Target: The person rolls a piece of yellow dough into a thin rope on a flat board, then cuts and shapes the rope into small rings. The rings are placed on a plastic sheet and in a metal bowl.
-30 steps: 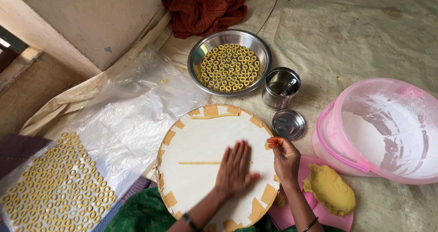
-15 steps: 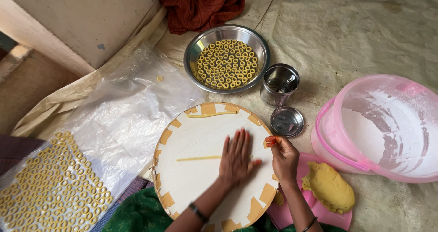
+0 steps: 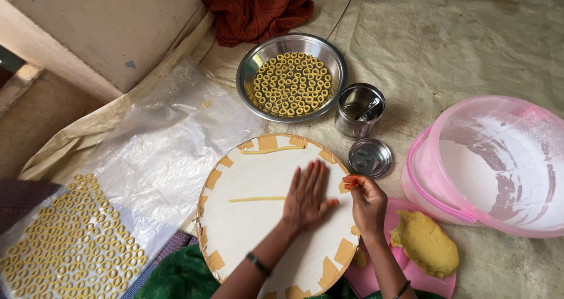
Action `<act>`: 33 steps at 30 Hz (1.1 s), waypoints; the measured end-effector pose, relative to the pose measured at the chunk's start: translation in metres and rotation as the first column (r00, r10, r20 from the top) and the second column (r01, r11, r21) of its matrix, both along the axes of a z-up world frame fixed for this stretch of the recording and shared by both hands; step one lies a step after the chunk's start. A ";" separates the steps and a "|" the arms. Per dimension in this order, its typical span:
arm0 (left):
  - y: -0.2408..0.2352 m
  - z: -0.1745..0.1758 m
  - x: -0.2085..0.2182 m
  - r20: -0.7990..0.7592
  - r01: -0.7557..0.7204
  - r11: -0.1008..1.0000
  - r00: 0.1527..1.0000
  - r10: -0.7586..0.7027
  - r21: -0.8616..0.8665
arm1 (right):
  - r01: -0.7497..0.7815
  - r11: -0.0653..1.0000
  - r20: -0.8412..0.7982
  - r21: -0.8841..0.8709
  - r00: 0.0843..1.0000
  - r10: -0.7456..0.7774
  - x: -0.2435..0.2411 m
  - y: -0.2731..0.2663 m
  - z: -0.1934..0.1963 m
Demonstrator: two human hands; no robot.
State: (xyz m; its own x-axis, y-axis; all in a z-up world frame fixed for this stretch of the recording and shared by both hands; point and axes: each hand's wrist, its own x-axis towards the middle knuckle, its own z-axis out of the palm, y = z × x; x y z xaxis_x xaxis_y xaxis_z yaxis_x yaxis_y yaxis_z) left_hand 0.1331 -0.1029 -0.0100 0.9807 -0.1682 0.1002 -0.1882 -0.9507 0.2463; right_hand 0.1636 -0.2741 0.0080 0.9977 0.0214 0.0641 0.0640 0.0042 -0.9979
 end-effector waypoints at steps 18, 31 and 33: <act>-0.028 0.008 -0.026 -0.030 -0.044 0.999 0.999 0.043 -0.013 | 0.000 1.000 0.021 -0.029 1.000 0.001 0.000 -0.001 0.000; -0.017 0.001 0.037 0.013 -0.103 0.994 0.995 0.102 0.023 | 0.014 0.998 0.033 0.060 0.999 -0.016 0.007 -0.004 -0.003; -0.027 0.003 0.001 -0.005 -0.039 0.999 0.999 0.039 0.025 | 0.018 0.999 0.023 0.041 1.000 -0.019 0.005 -0.004 -0.003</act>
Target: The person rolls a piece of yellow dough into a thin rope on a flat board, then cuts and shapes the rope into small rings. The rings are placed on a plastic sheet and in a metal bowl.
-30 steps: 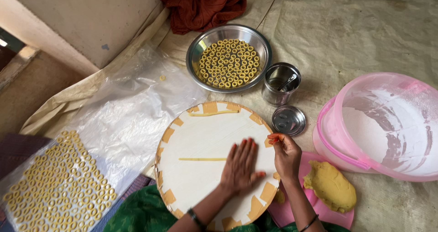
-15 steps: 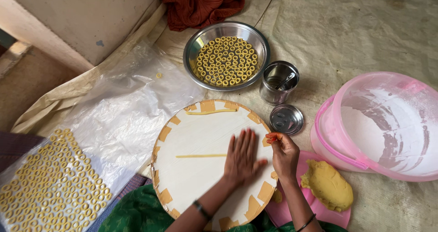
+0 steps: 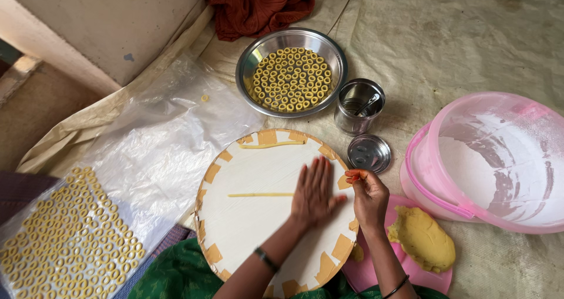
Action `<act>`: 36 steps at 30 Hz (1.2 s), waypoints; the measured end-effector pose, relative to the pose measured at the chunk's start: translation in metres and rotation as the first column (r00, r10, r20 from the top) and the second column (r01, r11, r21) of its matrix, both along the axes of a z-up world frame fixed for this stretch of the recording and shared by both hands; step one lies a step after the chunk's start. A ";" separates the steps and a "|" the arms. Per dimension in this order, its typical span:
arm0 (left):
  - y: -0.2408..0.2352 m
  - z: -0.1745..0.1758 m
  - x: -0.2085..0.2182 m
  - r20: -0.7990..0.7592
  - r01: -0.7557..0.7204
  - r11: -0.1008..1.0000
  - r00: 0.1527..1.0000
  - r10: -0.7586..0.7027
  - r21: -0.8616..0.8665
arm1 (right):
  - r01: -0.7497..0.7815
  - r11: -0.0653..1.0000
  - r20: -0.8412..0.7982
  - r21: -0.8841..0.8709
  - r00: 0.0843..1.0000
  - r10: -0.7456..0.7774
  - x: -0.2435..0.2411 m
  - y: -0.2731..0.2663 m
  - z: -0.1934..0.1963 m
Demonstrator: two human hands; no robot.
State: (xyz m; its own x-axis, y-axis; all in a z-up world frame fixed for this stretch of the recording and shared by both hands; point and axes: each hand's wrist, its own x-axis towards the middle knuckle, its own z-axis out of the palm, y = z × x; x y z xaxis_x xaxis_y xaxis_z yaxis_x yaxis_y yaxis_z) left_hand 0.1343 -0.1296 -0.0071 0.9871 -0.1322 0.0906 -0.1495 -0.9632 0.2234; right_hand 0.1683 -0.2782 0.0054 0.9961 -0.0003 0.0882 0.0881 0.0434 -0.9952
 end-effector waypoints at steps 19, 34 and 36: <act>-0.007 -0.005 0.006 0.016 0.022 0.999 1.000 -0.022 -0.027 | 0.017 1.000 0.013 -0.006 1.000 -0.017 0.002 -0.001 -0.003; 0.048 0.016 -0.028 -0.125 -0.031 0.999 0.992 0.034 0.023 | 0.005 1.000 0.015 -0.002 1.000 -0.005 0.001 -0.002 0.003; 0.040 0.017 -0.066 -0.135 0.031 0.999 0.990 -0.027 0.022 | 0.011 1.000 0.017 -0.025 1.000 -0.010 -0.001 -0.003 0.003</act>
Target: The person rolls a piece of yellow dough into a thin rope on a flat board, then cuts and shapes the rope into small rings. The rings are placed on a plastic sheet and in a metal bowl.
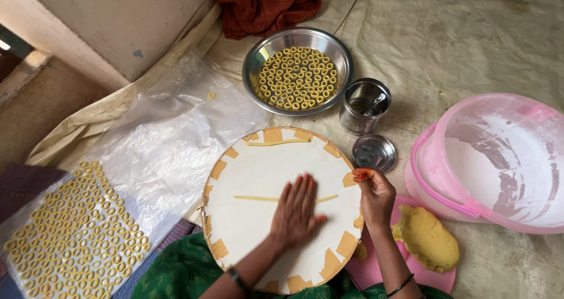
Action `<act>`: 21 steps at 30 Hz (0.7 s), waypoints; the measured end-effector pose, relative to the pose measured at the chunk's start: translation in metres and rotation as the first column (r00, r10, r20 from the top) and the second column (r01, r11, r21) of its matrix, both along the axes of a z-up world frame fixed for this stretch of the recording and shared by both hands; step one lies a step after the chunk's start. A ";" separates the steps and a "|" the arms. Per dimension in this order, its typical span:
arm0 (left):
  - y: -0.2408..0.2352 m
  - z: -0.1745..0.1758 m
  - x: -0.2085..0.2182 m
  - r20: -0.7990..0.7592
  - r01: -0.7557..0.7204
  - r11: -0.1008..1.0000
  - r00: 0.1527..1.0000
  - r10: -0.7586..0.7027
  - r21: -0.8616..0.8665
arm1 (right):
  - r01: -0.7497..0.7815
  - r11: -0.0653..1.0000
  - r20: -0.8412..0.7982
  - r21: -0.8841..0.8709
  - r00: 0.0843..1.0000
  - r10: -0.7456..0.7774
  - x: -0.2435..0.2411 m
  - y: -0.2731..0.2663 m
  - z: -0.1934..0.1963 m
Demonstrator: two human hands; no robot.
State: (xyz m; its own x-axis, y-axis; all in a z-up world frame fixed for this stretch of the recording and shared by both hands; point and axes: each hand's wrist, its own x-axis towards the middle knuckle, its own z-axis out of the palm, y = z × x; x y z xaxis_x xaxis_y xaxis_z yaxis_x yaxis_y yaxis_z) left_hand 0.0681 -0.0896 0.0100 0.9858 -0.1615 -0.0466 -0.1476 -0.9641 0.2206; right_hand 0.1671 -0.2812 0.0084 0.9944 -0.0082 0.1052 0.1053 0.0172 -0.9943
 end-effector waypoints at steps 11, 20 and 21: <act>0.001 -0.005 -0.008 -0.038 0.046 0.997 0.998 -0.048 -0.066 | -0.042 0.996 -0.026 -0.077 0.999 0.040 -0.005 0.006 -0.005; 0.028 -0.019 0.126 0.158 -0.193 0.978 0.971 0.178 0.083 | -0.023 0.997 -0.025 -0.076 0.999 0.021 0.000 0.000 -0.009; 0.037 -0.017 0.128 0.149 -0.192 0.979 0.972 0.181 0.064 | -0.017 0.997 -0.029 -0.069 0.999 0.015 0.002 0.000 -0.010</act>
State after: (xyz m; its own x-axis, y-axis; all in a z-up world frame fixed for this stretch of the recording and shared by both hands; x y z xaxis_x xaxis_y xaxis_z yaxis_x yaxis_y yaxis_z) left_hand 0.1966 -0.0524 -0.0066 0.9956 0.0244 0.0909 0.0121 -0.9909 0.1338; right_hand 0.1687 -0.2811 -0.0017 0.9969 0.0139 0.0770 0.0776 -0.0504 -0.9957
